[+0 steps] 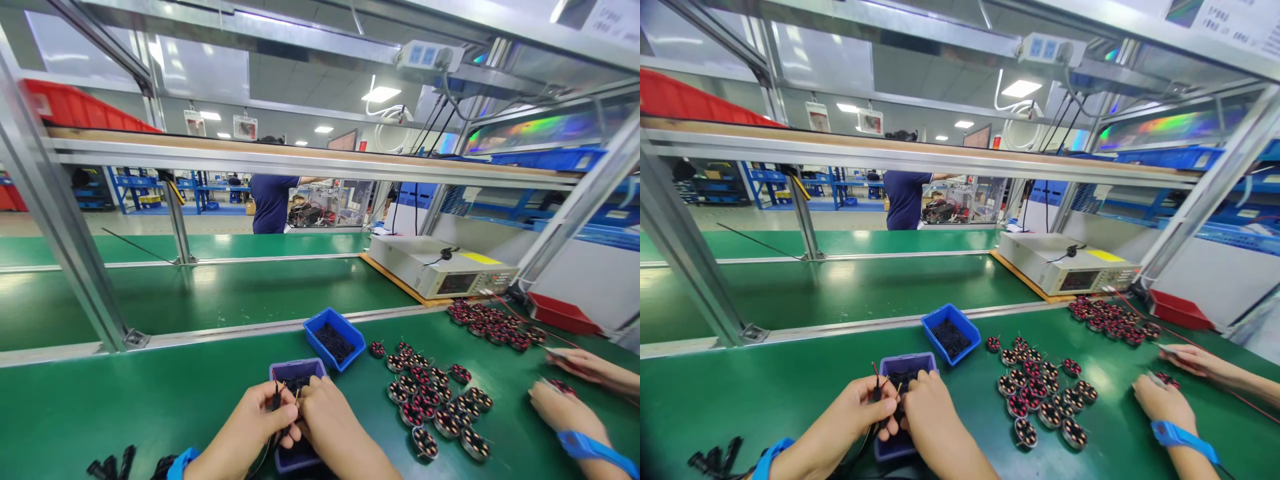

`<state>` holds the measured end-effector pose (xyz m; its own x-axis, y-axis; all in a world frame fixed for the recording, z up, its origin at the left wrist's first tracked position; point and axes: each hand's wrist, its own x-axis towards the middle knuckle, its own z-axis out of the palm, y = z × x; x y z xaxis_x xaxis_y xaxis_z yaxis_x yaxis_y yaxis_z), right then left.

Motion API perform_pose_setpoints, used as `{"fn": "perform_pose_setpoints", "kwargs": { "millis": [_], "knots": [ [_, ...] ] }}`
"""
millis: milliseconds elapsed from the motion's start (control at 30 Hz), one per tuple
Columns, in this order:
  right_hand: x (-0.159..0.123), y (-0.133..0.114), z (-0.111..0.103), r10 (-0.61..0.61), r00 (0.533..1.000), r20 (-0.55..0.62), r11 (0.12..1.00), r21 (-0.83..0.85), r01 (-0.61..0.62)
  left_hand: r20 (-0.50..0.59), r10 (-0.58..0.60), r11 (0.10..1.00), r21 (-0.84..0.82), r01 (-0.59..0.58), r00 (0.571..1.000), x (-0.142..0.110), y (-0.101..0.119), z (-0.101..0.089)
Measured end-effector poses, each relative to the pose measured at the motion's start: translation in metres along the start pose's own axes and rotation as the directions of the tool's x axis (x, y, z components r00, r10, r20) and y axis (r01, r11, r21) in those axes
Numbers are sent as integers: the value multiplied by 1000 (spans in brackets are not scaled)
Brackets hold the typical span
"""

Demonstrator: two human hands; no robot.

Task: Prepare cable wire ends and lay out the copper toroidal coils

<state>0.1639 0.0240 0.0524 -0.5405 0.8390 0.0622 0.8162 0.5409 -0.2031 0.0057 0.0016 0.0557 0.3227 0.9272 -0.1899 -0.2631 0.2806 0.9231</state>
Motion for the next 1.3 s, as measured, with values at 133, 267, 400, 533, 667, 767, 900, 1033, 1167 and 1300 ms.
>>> {"fn": "perform_pose_setpoints", "kwargs": {
  "millis": [133,267,400,533,667,767,900,1033,1167,1300],
  "knots": [
    [5,2,6,12,999,-43,1000,7,-12,-45,44,999,-15,-45,998,2,0,0],
    [1,5,3,28,995,-98,998,67,-22,-122,97,992,89,-86,988,5,-5,-5],
    [-6,6,5,46,973,-227,949,313,28,-179,186,964,222,-144,966,7,-6,-9],
    [-9,4,9,82,935,-344,831,542,126,-172,207,950,269,-157,963,7,-4,-9],
    [-9,3,6,150,891,-428,705,678,207,-146,181,956,258,-139,972,5,-5,-10],
    [-11,3,0,239,861,-449,630,746,215,-155,179,953,274,-132,972,5,-5,-9],
    [-14,3,-6,278,851,-446,590,778,215,-167,185,948,289,-131,968,5,-5,-7],
    [-17,4,-11,280,857,-432,614,767,186,-167,188,946,295,-134,968,6,-4,-9],
    [-20,4,-18,279,871,-405,634,759,150,-146,242,916,361,-176,959,6,-7,-11],
    [-22,1,-23,261,892,-370,642,756,125,-128,296,874,437,-214,947,7,-8,-13]
  ]
}}
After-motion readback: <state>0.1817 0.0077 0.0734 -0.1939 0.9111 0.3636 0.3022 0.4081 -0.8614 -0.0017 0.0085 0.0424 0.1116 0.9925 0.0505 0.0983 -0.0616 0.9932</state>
